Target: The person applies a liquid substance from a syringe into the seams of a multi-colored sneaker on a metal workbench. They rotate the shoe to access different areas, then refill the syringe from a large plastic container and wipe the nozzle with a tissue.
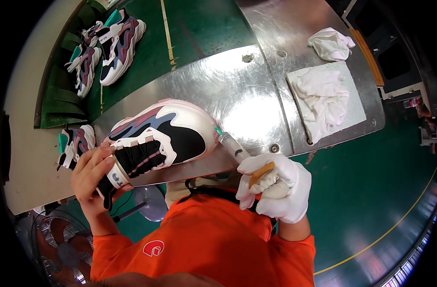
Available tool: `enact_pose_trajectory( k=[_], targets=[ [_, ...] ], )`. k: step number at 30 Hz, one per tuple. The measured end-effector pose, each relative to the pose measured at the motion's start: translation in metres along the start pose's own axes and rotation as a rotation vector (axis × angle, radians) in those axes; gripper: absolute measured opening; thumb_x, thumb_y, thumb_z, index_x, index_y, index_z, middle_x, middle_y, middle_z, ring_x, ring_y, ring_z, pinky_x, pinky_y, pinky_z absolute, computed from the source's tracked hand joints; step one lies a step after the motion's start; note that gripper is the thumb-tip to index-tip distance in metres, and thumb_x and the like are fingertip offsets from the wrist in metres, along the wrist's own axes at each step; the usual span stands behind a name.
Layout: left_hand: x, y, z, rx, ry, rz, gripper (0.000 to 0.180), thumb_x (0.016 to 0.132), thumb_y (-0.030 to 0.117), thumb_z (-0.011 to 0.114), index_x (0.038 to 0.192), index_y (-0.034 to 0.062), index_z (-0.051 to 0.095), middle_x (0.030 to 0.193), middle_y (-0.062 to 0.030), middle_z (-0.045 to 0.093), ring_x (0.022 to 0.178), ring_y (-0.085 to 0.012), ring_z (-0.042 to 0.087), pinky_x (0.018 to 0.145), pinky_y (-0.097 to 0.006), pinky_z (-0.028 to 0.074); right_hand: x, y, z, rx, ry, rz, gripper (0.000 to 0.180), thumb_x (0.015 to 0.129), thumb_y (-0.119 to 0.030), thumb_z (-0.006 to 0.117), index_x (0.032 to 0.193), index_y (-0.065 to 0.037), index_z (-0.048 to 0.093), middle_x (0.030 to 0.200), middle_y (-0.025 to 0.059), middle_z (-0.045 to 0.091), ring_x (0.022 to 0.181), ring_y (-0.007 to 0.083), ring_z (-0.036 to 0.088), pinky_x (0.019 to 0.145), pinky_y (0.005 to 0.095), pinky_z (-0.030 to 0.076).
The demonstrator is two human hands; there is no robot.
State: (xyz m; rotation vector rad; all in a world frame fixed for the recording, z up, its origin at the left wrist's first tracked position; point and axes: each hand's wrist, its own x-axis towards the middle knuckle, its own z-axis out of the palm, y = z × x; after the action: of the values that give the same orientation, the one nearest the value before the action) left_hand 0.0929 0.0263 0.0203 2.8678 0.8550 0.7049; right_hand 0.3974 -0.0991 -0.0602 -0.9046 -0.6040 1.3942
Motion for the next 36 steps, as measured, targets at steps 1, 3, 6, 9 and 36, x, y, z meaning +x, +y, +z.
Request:
enact_pose_trajectory(
  k=[1, 3, 6, 9, 36],
  targets=[
    [0.000, 0.000, 0.000, 0.002, 0.000, 0.001, 0.054, 0.055, 0.028, 0.084, 0.098, 0.0011, 0.066, 0.095, -0.0150, 0.068, 0.081, -0.0328, 0.064, 0.073, -0.036, 0.052, 0.000, -0.001, 0.001, -0.015, 0.005, -0.001, 0.057, 0.046, 0.007, 0.054, 0.102, 0.014, 0.058, 0.070, 0.0199, 0.063, 0.057, 0.0232, 0.062, 0.053, 0.0280, 0.051],
    [0.001, 0.001, 0.000, 0.006, -0.001, 0.002, 0.053, 0.055, 0.028, 0.083, 0.098, 0.0009, 0.066, 0.095, -0.0152, 0.068, 0.080, -0.0328, 0.064, 0.073, -0.036, 0.052, 0.000, -0.002, 0.001, -0.031, 0.003, -0.006, 0.057, 0.046, 0.008, 0.054, 0.102, 0.014, 0.058, 0.070, 0.0197, 0.062, 0.057, 0.0231, 0.062, 0.053, 0.0281, 0.051],
    [-0.001, -0.001, 0.002, 0.010, 0.001, 0.012, 0.053, 0.056, 0.029, 0.083, 0.097, 0.0011, 0.066, 0.095, -0.0153, 0.068, 0.081, -0.0324, 0.064, 0.072, -0.036, 0.052, -0.001, 0.003, -0.001, 0.029, -0.034, -0.077, 0.057, 0.048, 0.009, 0.055, 0.104, 0.013, 0.057, 0.069, 0.0193, 0.061, 0.059, 0.0231, 0.062, 0.055, 0.0285, 0.052],
    [-0.002, 0.000, 0.002, -0.005, 0.007, -0.002, 0.052, 0.056, 0.029, 0.083, 0.097, 0.0017, 0.066, 0.095, -0.0154, 0.068, 0.081, -0.0322, 0.064, 0.073, -0.036, 0.052, 0.003, 0.016, -0.007, 0.092, -0.066, -0.289, 0.059, 0.052, 0.011, 0.055, 0.111, 0.010, 0.053, 0.076, 0.0191, 0.061, 0.063, 0.0218, 0.062, 0.060, 0.0277, 0.052],
    [0.075, -0.040, -0.011, -0.278, -0.425, -0.258, 0.059, 0.054, 0.021, 0.086, 0.106, 0.0047, 0.063, 0.101, -0.0104, 0.067, 0.085, -0.0283, 0.064, 0.077, -0.033, 0.050, 0.040, 0.034, -0.004, -0.284, 0.236, -0.490, 0.065, 0.067, 0.012, 0.074, 0.125, 0.000, 0.048, 0.099, 0.0007, 0.058, 0.066, 0.0022, 0.036, 0.062, 0.0141, 0.036]
  ],
)
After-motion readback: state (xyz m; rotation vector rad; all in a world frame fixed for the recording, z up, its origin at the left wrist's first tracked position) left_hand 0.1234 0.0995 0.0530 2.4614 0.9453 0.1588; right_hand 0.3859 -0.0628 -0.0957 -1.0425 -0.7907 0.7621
